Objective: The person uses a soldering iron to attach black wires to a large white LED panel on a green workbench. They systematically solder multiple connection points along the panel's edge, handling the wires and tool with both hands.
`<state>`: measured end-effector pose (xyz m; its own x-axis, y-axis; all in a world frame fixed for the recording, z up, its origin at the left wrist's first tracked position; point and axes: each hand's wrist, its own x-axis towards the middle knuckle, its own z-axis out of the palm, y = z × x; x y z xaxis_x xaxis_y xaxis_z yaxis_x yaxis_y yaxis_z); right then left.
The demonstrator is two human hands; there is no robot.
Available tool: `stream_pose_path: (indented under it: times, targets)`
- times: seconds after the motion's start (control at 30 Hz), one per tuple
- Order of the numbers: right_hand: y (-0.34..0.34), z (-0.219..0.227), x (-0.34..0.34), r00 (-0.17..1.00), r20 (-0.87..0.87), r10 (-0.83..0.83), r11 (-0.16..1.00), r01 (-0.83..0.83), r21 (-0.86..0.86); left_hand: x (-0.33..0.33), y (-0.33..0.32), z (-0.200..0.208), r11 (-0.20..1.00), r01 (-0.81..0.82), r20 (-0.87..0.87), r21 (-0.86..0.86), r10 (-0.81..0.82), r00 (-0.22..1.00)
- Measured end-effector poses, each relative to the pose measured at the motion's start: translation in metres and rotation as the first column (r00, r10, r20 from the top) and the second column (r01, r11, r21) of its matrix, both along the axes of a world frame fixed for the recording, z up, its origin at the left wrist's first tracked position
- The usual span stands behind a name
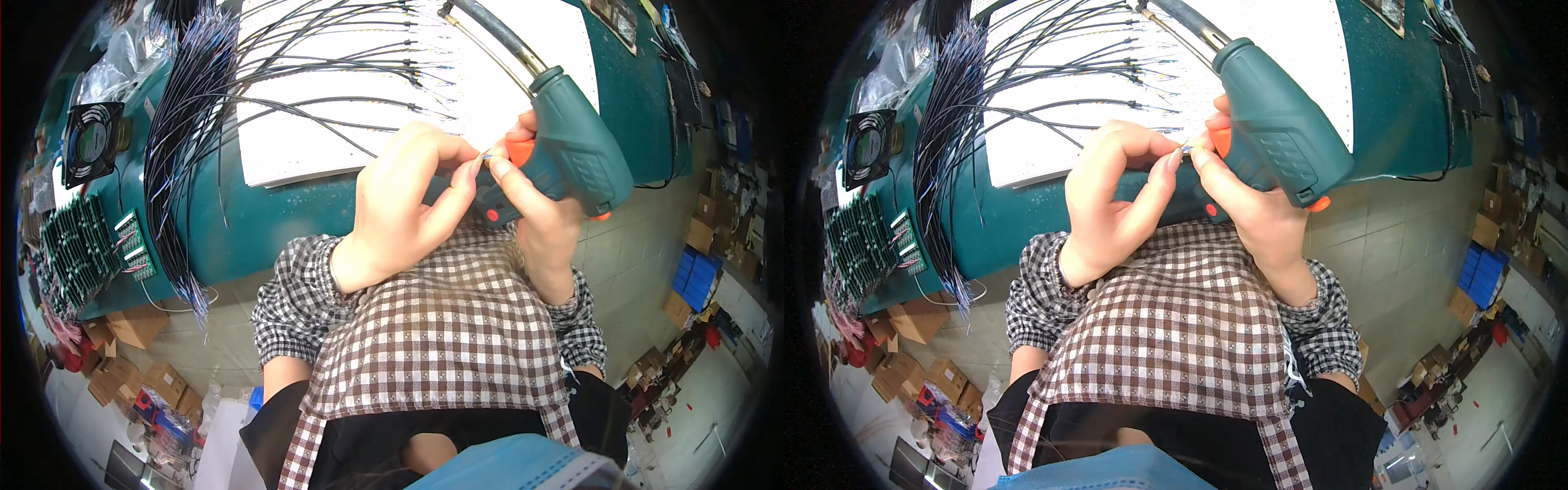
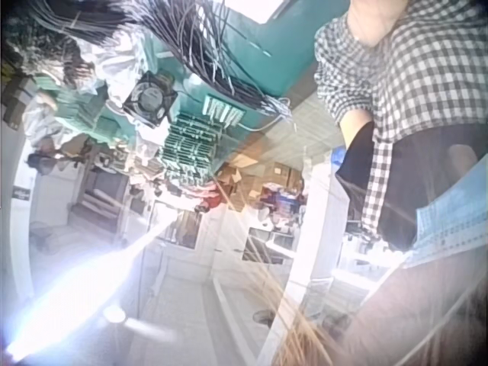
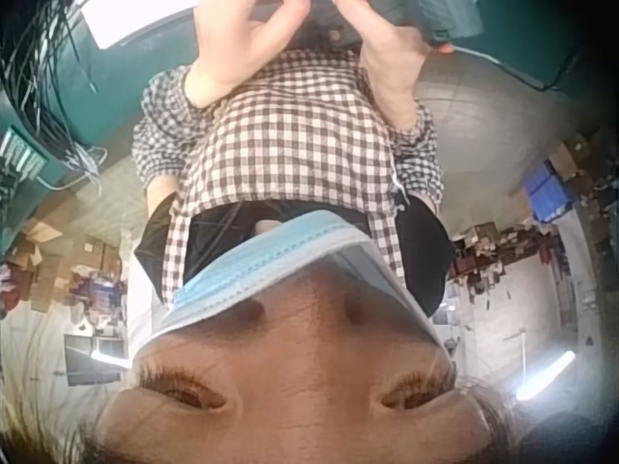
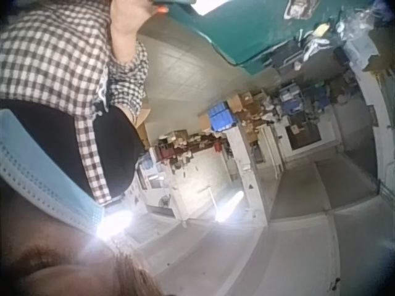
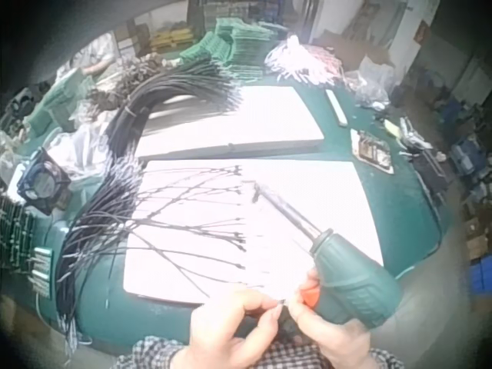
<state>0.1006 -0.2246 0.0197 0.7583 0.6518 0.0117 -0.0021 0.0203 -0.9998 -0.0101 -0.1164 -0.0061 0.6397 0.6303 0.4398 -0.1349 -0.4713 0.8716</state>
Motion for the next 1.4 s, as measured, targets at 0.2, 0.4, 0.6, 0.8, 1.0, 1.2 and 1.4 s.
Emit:
stream_pose_path:
  times: [0.2,0.4,0.6,0.8,1.0,1.2,1.4]
  targets:
    - [0.002,0.003,-0.004,0.999,0.045,-0.017,1.0,0.018,-0.015,-0.001,0.001,0.001,0.998,0.022,0.003,-0.052,-0.022,1.0]
    - [-0.001,-0.002,-0.005,0.997,0.031,-0.071,0.996,0.072,-0.06,-0.009,0.001,0.008,0.983,-0.022,-0.132,-0.181,-0.002,0.991]
    - [-0.052,-0.005,0.021,0.984,-0.163,-0.069,0.995,0.079,0.06,-0.018,0.014,0.001,0.989,-0.074,-0.371,-0.126,0.023,0.928]
    - [-0.113,-0.011,0.024,0.972,-0.232,-0.033,0.996,0.052,0.076,-0.011,0.009,-0.002,0.998,0.027,-0.448,0.054,0.0,0.894]
    - [-0.148,-0.015,0.015,0.971,-0.237,-0.024,1.0,0.025,0.0,-0.005,0.007,-0.003,0.992,0.044,-0.514,0.117,0.023,0.857]
    - [-0.147,-0.008,-0.001,0.98,-0.199,-0.027,0.991,0.0,-0.135,-0.003,0.009,-0.001,0.997,0.038,-0.526,0.062,0.0,0.851]
    - [-0.142,-0.002,-0.006,0.983,-0.175,0.046,0.969,-0.087,-0.231,-0.002,0.011,0.0,0.993,0.054,-0.548,0.107,0.014,0.836]
